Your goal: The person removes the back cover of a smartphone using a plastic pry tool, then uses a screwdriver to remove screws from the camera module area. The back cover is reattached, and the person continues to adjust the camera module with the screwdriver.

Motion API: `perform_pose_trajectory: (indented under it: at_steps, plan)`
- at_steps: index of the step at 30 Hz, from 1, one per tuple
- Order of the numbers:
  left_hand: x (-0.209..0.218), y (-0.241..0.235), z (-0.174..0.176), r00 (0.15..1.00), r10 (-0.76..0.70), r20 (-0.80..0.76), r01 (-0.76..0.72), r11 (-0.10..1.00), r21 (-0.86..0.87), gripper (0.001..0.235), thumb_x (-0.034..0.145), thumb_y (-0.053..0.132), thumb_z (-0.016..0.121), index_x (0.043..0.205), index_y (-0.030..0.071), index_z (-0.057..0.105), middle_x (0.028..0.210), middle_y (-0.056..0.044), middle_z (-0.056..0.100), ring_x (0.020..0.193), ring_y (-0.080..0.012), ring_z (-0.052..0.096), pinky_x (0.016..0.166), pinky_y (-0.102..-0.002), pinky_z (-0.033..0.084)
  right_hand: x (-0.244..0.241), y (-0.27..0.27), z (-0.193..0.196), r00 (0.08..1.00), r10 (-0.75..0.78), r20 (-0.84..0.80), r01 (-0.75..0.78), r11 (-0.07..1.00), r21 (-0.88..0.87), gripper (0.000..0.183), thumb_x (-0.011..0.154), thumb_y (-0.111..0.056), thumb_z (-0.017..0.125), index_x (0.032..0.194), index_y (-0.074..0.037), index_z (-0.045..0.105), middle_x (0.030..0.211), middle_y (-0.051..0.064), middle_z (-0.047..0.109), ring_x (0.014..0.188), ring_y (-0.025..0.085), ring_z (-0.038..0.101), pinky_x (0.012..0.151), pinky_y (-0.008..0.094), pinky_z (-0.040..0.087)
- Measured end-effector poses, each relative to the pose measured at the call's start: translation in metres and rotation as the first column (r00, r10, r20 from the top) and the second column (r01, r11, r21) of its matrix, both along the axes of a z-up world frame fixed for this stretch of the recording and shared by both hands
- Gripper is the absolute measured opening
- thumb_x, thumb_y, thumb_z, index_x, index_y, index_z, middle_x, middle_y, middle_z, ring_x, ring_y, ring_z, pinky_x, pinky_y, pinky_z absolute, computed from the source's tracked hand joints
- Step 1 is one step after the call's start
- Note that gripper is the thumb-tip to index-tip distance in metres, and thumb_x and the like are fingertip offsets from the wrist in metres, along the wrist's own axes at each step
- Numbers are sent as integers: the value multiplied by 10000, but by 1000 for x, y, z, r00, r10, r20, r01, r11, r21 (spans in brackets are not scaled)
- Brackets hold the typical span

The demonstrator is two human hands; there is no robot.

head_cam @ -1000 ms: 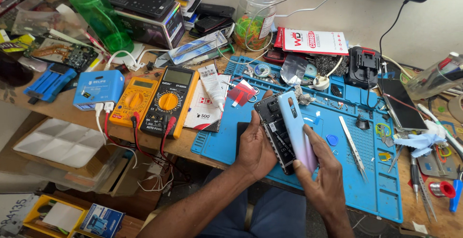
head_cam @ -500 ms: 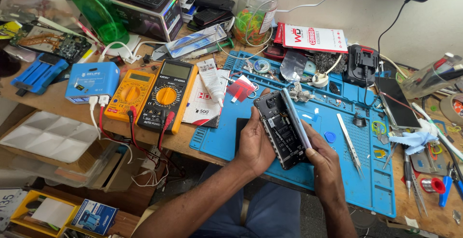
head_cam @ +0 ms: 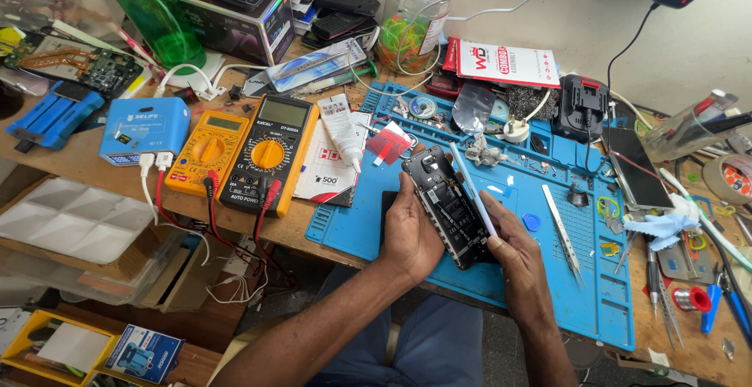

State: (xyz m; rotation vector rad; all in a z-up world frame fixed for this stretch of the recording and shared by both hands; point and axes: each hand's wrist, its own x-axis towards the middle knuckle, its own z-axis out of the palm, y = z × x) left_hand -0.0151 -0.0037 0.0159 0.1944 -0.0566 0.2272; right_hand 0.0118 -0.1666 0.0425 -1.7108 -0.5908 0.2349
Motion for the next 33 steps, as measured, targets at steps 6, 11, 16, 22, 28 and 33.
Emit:
perform_pose_trajectory:
  at_steps: [6,11,16,22,28,33]
  plan:
    - [-2,1,-1,1000,-7,-8,7,999,-32,547,1082,489,349,1593,292,358,1473,-3,553,1338,-197,528,1158,-438,410,2,-3,3,995,0,-105,5,999,49,724,868,-261,441,1506,84,448,1536,251,522,1444,341,483,1185,418,327]
    - [-3,0,-1,998,-25,58,29,996,-80,555,1088,429,437,1615,290,332,1468,-7,531,1337,-199,511,1165,-447,389,17,-11,-1,980,55,-190,-35,994,106,724,885,-283,438,1497,105,449,1516,263,542,1426,333,491,1170,402,339]
    - [3,0,-4,997,20,71,-17,999,-40,639,1044,320,543,1628,318,282,1486,30,505,1368,-154,482,1200,-415,365,37,-28,-16,956,69,-285,-32,991,130,707,917,-301,434,1480,123,480,1385,274,630,1284,321,584,1080,404,422]
    - [11,-2,-1,996,77,-44,-74,994,83,848,939,285,689,1658,304,240,1421,80,530,1325,-103,476,1159,-350,354,61,-48,-39,916,149,-373,-14,939,342,637,983,-285,465,1424,173,502,1281,259,663,1184,292,634,1057,386,440]
    - [11,-11,15,978,157,-141,-137,981,141,961,872,278,802,1678,251,279,1156,11,601,1117,-113,538,1027,-303,405,68,-56,-52,897,74,-436,119,910,397,541,1045,-249,446,1394,155,539,1173,221,694,1088,263,659,1011,393,479]
    - [12,-17,27,958,220,-186,-190,967,168,969,809,272,833,1638,209,334,1120,-15,640,1051,-115,593,961,-310,465,67,-58,-55,899,71,-432,114,915,388,526,1061,-245,414,1378,154,543,1126,225,700,1047,252,674,968,390,506]
